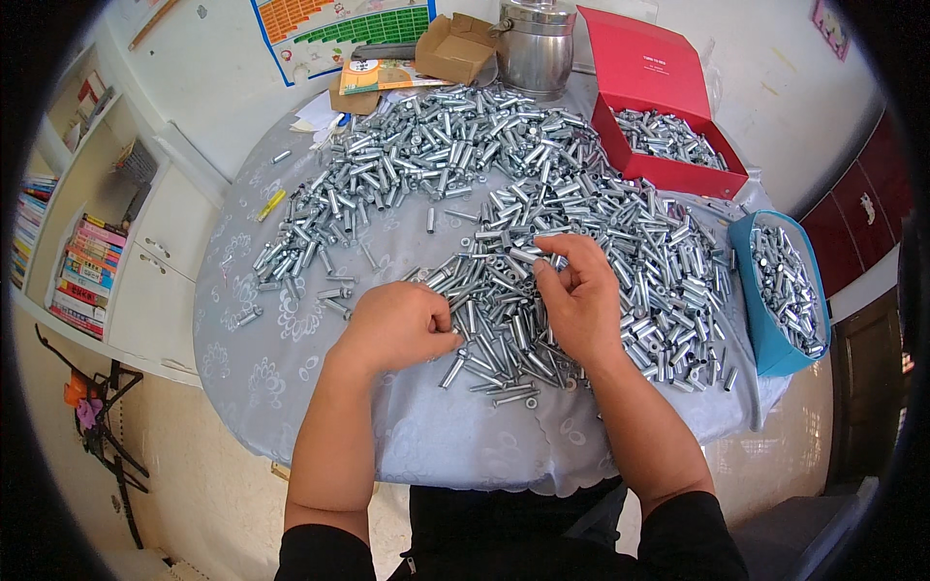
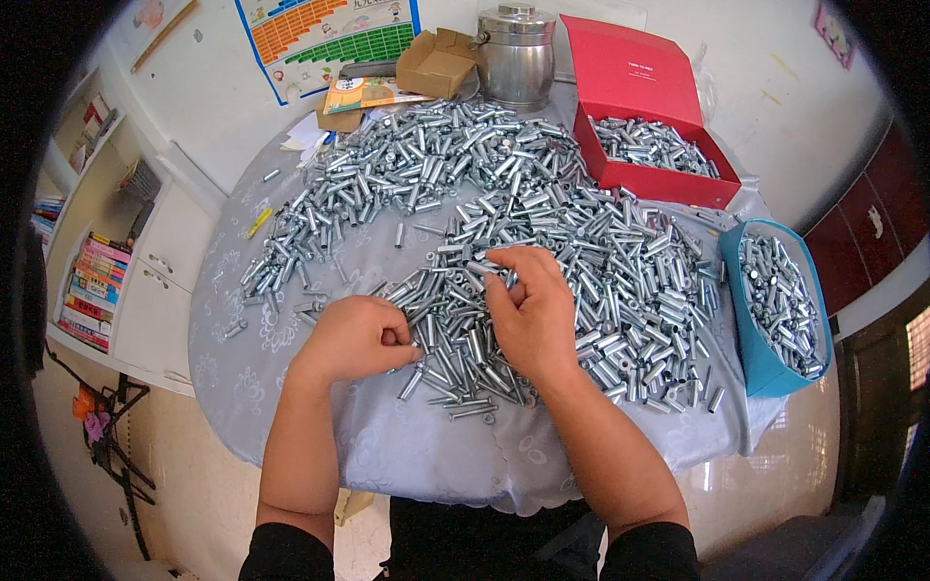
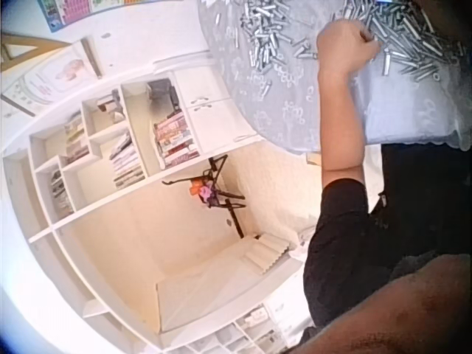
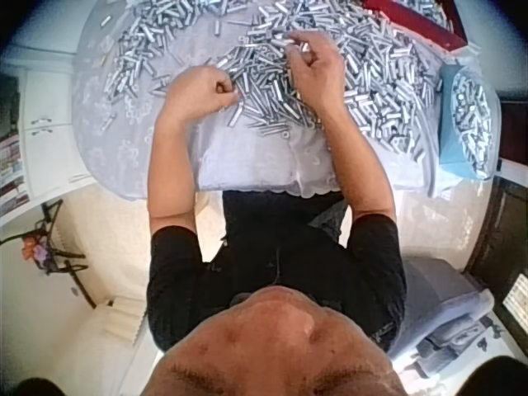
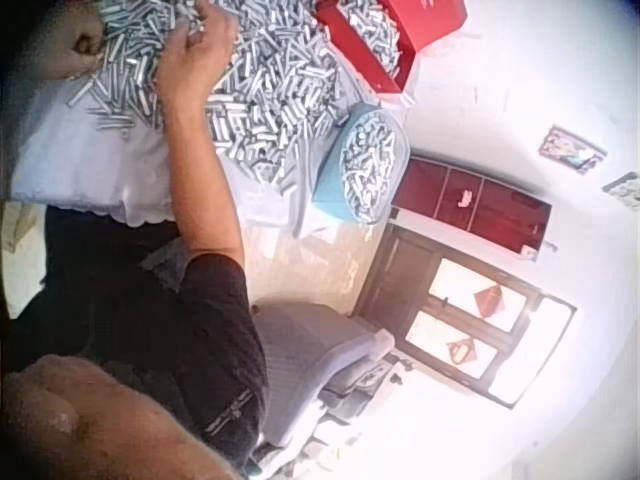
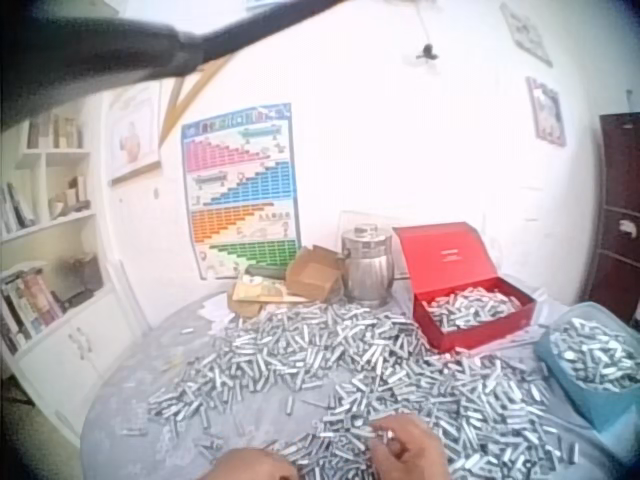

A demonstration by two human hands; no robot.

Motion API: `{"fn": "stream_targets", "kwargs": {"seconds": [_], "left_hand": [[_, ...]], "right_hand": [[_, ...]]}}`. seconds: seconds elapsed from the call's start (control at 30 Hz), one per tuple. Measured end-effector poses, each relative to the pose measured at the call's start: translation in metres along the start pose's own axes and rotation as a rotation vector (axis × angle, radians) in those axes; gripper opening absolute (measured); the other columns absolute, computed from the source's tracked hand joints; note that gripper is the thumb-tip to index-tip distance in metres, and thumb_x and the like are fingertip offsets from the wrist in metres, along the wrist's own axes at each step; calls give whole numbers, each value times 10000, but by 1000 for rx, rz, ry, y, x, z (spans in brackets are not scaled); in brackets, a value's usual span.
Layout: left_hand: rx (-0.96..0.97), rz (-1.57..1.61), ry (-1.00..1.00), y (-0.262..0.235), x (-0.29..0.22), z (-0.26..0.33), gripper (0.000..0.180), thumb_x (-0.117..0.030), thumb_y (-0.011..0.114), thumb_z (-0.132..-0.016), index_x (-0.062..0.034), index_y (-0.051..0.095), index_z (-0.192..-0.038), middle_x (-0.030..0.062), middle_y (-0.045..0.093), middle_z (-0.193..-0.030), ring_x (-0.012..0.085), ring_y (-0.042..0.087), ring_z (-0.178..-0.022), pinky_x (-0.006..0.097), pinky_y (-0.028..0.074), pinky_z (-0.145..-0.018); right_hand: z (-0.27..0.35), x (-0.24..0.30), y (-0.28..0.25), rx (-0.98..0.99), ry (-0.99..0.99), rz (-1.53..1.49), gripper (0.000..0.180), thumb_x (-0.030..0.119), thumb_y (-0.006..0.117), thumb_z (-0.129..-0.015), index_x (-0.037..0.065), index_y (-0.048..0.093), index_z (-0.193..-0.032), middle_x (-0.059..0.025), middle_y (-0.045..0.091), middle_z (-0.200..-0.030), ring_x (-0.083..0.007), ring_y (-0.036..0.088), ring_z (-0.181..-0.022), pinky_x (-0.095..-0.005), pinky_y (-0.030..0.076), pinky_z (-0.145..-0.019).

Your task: The person sits at a table covered with a large pile of metal fasteners and washers. They repeatedly pick up individual fasteners and washers, insert the washers into the fasteners, and place the assembled units back onto the table.

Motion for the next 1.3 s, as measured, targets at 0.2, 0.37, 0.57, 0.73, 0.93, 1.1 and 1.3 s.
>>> {"fn": "stream_targets", "kwargs": {"seconds": [0.2, 0.37, 0.57, 0.73, 0.93, 1.1, 1.3], "left_hand": [[-157, -80, 146, 5, -6, 1, 221, -238, 770, -680, -63, 646, -732, 51, 607, -661, 186, 607, -603, 341, 461, -555], [-251, 726, -86, 8, 9, -10, 106, -86, 711, -821, -45, 637, -884, 21, 644, -761, 92, 605, -637, 255, 465, -565], [-375, 1258, 10, 7, 8, -20, 177, -29, 619, -934, 18, 639, -1104, 107, 710, -986, 155, 693, -823, 275, 573, -737], [-334, 1416, 41, 12, 8, -22, 252, -36, 621, -940, 41, 628, -1180, 158, 703, -1072, 201, 711, -931, 319, 596, -841], [-285, 1419, 19, 18, 4, -23, 240, -9, 626, -927, 45, 644, -1160, 167, 701, -1076, 200, 711, -932, 299, 594, -831], [-322, 1364, 18, 17, 0, -22, 223, 10, 631, -918, 46, 666, -1135, 150, 712, -1040, 190, 714, -905, 284, 592, -808], [-331, 1246, -22, 18, 1, -20, 226, 9, 632, -919, 46, 661, -1140, 146, 716, -1013, 199, 722, -860, 287, 606, -757]], "right_hand": [[0, 2, 0, 12, -13, 36, 174, 4, 663, -855, 25, 677, -1027, -84, 635, -1018, -97, 513, -552, -242, 436, -539], [0, 0, 1, 18, -8, 15, 137, 19, 667, -865, 29, 690, -999, -79, 641, -982, -90, 504, -555, -244, 432, -533], [5, -2, 9, 130, 85, -95, 151, 92, 684, -895, 22, 713, -1026, -81, 666, -872, -80, 510, -549, -250, 423, -513], [7, -4, 14, 202, 70, -79, 199, 173, 706, -904, 10, 721, -1017, -80, 680, -771, -79, 524, -555, -251, 428, -520], [7, -14, 16, 214, 130, -164, 200, 174, 712, -905, 7, 720, -1015, -56, 680, -737, -82, 542, -581, -248, 436, -537], [7, -17, 16, 213, 152, -200, 183, 132, 722, -895, 16, 717, -1036, -37, 690, -796, -65, 519, -579, -237, 431, -544], [5, -10, 13, 177, 174, -268, 206, 82, 736, -866, 26, 703, -1061, -30, 680, -893, -45, 469, -557, -224, 415, -536]]}}
Point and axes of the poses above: each hand's wrist, its own z-axis away from the middle knuckle, its own y-axis out of the palm, x = y × z, the point moved 5 cm from there along -z, towards the middle knuckle
